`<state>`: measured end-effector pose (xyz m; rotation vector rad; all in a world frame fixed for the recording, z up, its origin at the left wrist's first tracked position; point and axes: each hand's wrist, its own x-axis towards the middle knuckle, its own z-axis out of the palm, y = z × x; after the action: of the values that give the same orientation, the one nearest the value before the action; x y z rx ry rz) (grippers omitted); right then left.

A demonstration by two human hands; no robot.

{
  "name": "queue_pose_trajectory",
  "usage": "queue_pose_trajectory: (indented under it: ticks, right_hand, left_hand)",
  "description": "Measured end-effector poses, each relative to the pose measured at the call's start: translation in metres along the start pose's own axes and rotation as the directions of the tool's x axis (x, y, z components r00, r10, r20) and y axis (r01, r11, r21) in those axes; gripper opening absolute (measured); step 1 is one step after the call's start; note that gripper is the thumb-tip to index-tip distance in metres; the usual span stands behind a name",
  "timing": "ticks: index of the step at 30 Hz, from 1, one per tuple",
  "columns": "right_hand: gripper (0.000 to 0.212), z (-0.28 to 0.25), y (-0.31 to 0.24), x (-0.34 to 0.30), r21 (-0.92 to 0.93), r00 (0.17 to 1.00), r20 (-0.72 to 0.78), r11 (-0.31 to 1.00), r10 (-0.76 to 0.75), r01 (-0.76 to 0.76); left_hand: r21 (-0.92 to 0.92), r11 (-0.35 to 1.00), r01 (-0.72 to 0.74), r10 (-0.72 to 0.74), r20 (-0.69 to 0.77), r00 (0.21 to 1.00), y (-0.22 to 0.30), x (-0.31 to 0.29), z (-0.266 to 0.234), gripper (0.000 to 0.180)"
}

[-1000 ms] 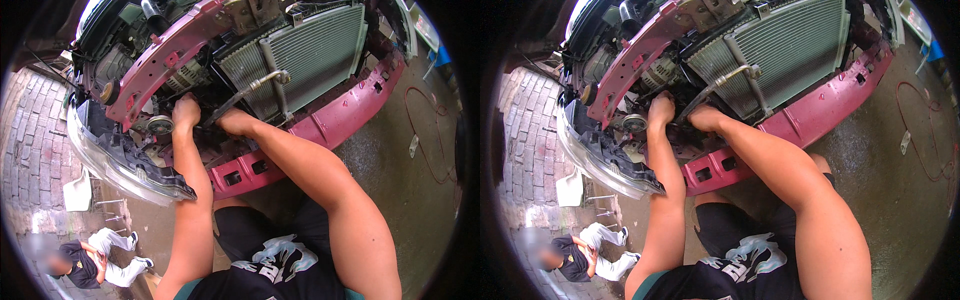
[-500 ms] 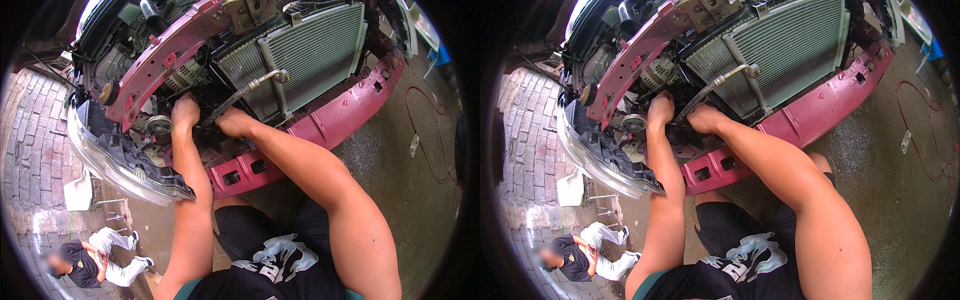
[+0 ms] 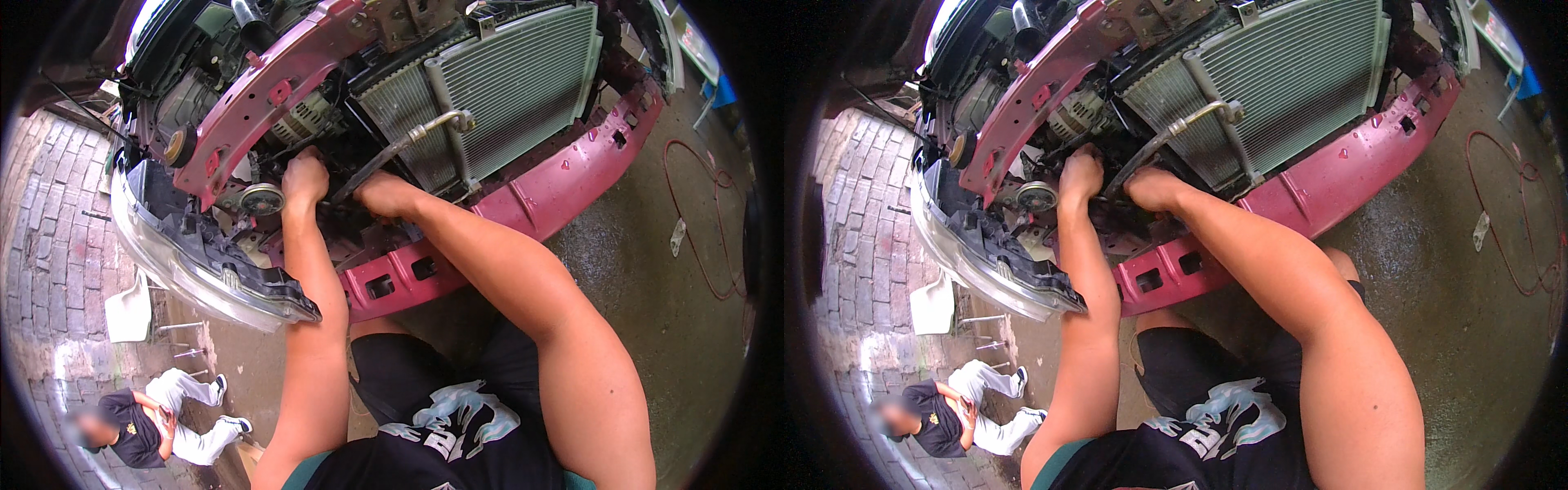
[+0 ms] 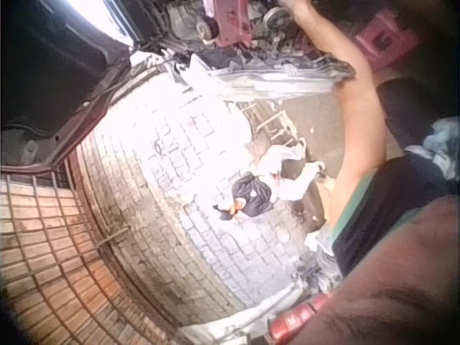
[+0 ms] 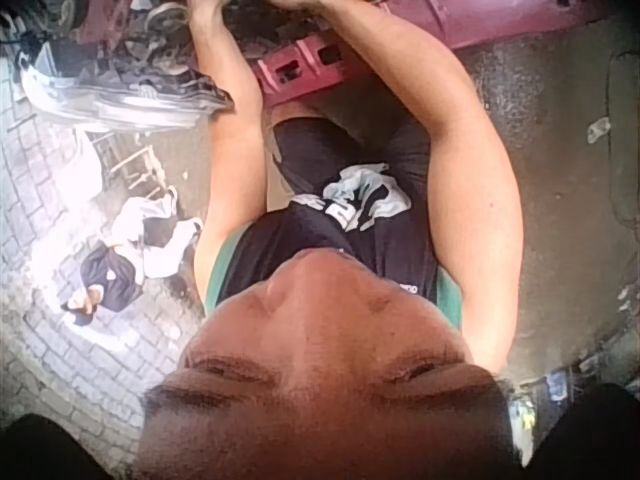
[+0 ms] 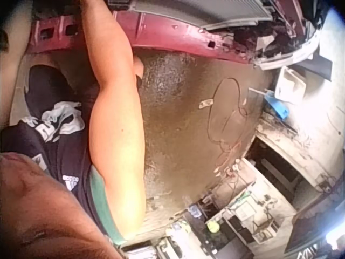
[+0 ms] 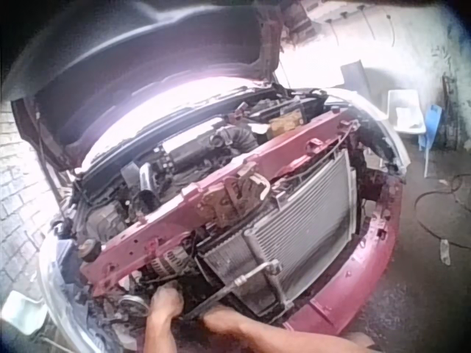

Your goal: The person works on the engine of a pink car with the hood open, using pliers to manipulate wires and components near the radiator. They then step back and use the pliers to strip the insulation from a red wire.

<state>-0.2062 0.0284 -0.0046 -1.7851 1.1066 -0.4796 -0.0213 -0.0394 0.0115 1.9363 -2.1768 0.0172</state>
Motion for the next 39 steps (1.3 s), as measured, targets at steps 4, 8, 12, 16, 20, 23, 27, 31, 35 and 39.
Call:
queue_pose_trajectory:
  ticks: [4, 8, 12, 16, 20, 23, 27, 31, 35, 39]
  right_hand:
    - [0.034, 0.004, 0.005, 0.003, 0.016, 0.999, -0.033, 0.999, -0.036, 0.036]
    - [0.035, 0.007, 0.012, 0.009, -0.025, 0.997, -0.05, 0.998, -0.056, 0.055]
    - [0.037, 0.005, 0.011, 0.008, -0.128, 0.996, -0.027, 0.988, -0.089, 0.085]
    - [0.037, 0.001, 0.004, -0.001, -0.164, 0.993, -0.047, 0.982, -0.104, 0.096]
    - [0.038, 0.0, -0.001, -0.006, -0.113, 0.994, -0.082, 0.992, -0.073, 0.063]
    - [0.039, 0.008, 0.001, -0.007, -0.082, 0.977, -0.204, 0.996, -0.058, 0.042]
    - [0.04, 0.01, 0.004, -0.005, 0.013, 0.974, -0.228, 1.0, -0.007, 0.01]
    - [0.041, 0.006, 0.005, -0.004, -0.178, 0.988, -0.137, 0.983, -0.074, 0.049]
    - [0.044, 0.008, 0.009, 0.0, -0.231, 0.991, -0.106, 0.972, -0.078, 0.051]
    - [0.045, 0.014, 0.018, 0.01, -0.103, 0.983, -0.181, 0.995, -0.001, -0.018]
  left_hand:
    - [0.012, 1.0, 0.021, -0.021, 0.012, 1.0, 0.001, -0.001, -0.002, 0.021]
    - [0.02, 0.999, 0.025, -0.025, 0.016, 1.0, 0.002, -0.001, -0.002, 0.021]
    - [0.024, 0.999, 0.025, -0.025, -0.004, 1.0, 0.003, -0.001, -0.003, 0.022]
    - [0.0, 0.999, 0.038, -0.038, 0.01, 0.999, 0.005, -0.002, -0.004, 0.022]
    - [-0.008, 0.999, 0.038, -0.038, 0.015, 0.999, 0.005, -0.002, -0.004, 0.022]
    - [-0.005, 1.0, 0.028, -0.028, -0.008, 1.0, 0.003, -0.001, -0.002, 0.022]
    - [-0.002, 1.0, 0.015, -0.015, -0.012, 1.0, 0.003, -0.003, -0.002, 0.022]
    - [0.003, 1.0, 0.018, -0.018, 0.016, 1.0, 0.003, -0.003, -0.004, 0.023]
    - [0.027, 0.999, 0.029, -0.03, 0.019, 0.999, 0.005, -0.005, -0.006, 0.023]
    - [0.023, 0.999, 0.032, -0.033, 0.022, 0.999, 0.007, -0.003, -0.004, 0.023]
